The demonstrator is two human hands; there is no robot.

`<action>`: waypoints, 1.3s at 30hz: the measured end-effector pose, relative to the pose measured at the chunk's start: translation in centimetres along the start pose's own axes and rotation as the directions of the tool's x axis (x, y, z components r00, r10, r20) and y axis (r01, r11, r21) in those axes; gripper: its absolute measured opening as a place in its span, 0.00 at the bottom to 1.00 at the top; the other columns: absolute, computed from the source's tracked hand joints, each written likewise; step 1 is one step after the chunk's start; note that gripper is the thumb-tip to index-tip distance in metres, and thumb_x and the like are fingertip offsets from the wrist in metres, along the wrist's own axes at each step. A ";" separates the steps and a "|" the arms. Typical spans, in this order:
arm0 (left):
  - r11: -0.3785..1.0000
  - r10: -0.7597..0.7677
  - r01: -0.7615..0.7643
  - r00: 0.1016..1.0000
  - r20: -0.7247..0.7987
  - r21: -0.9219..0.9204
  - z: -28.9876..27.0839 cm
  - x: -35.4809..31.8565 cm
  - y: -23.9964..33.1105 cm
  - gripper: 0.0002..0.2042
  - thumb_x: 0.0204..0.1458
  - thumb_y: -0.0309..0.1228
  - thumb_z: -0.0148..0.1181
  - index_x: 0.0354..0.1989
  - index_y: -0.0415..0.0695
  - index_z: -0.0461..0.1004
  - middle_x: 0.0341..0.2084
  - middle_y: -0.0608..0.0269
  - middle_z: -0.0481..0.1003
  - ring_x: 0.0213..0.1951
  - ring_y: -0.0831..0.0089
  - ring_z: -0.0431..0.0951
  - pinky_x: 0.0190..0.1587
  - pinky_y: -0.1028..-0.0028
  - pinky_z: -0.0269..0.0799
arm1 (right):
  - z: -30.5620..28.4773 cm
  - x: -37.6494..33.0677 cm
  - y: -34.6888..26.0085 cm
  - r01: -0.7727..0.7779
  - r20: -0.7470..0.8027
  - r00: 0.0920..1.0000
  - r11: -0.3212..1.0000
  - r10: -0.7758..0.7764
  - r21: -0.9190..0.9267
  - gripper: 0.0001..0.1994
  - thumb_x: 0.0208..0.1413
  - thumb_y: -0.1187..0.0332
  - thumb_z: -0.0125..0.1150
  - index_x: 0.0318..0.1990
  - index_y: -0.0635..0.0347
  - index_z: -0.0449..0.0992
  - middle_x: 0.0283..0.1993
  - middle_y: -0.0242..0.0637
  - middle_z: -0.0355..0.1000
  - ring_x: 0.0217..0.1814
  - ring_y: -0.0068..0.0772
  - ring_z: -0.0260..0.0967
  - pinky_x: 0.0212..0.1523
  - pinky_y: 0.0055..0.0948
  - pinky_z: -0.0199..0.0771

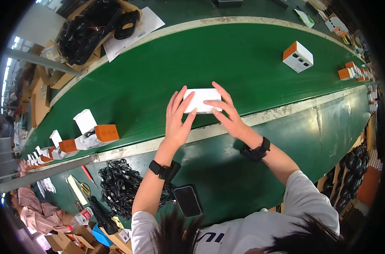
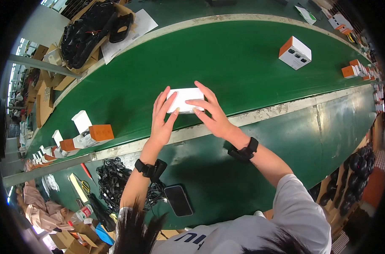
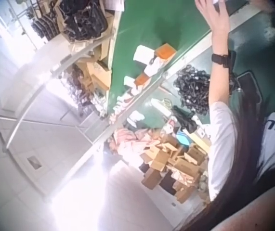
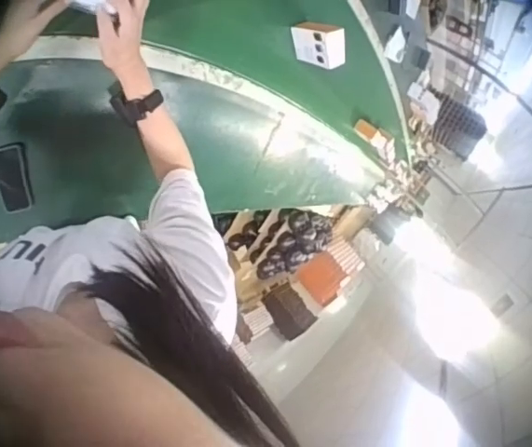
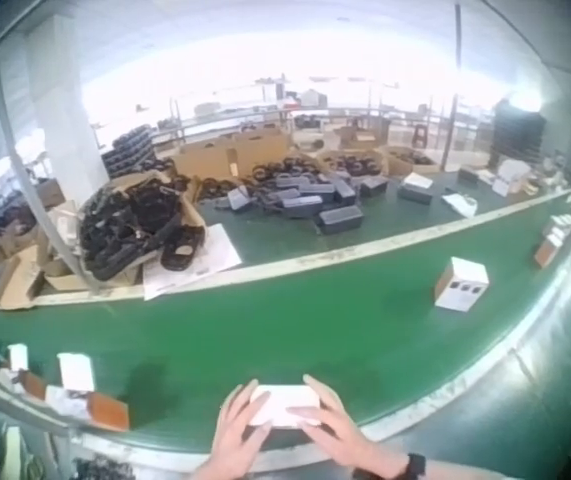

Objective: Packaging small electronic components or products into white and orange boxes on an industrial assembly line.

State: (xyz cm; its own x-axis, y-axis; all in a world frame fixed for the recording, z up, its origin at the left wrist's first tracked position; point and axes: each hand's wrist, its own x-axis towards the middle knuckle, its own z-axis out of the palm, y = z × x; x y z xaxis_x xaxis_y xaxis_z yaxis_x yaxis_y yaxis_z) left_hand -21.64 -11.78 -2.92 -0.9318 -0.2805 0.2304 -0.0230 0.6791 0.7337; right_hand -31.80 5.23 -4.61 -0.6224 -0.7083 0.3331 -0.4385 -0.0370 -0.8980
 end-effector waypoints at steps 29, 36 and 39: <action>0.997 0.005 -0.020 0.979 -0.206 -0.071 -0.4 -0.8 1.6 0.25 0.48 0.25 0.55 0.57 0.39 0.59 0.58 0.47 0.57 0.61 0.51 0.55 0.63 0.60 0.49 | -11.1 1.2 4.8 -0.033 -0.091 0.996 0.967 0.010 -0.254 0.35 0.40 0.75 0.65 0.59 0.59 0.59 0.62 0.41 0.54 0.66 0.39 0.51 0.65 0.33 0.49; 0.741 0.099 0.447 0.665 -0.740 0.501 -14.0 -7.6 -5.8 0.21 0.51 0.30 0.57 0.51 0.35 0.63 0.46 0.47 0.65 0.52 0.51 0.61 0.56 0.57 0.53 | -21.4 1.4 8.3 -0.072 -0.247 0.967 0.877 -0.055 -0.474 0.25 0.49 0.75 0.59 0.57 0.55 0.66 0.65 0.39 0.52 0.67 0.37 0.50 0.65 0.32 0.51; 0.736 -0.358 0.656 0.584 -0.729 0.165 -14.7 -9.1 -7.3 0.22 0.55 0.34 0.51 0.53 0.31 0.62 0.50 0.41 0.64 0.55 0.48 0.61 0.58 0.56 0.54 | -19.3 0.3 6.4 -0.060 -0.244 0.947 0.632 -0.208 -0.772 0.25 0.51 0.75 0.58 0.58 0.56 0.64 0.66 0.40 0.53 0.68 0.38 0.49 0.65 0.35 0.50</action>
State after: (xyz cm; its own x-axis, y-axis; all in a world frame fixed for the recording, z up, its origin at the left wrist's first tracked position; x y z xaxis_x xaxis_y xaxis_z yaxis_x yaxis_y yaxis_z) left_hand -7.66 -24.16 -0.97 -0.2720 -0.9010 0.3380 -0.6882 0.4277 0.5861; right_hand -47.33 18.43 -4.69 -0.6563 -0.4914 0.5725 -0.7408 0.5633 -0.3658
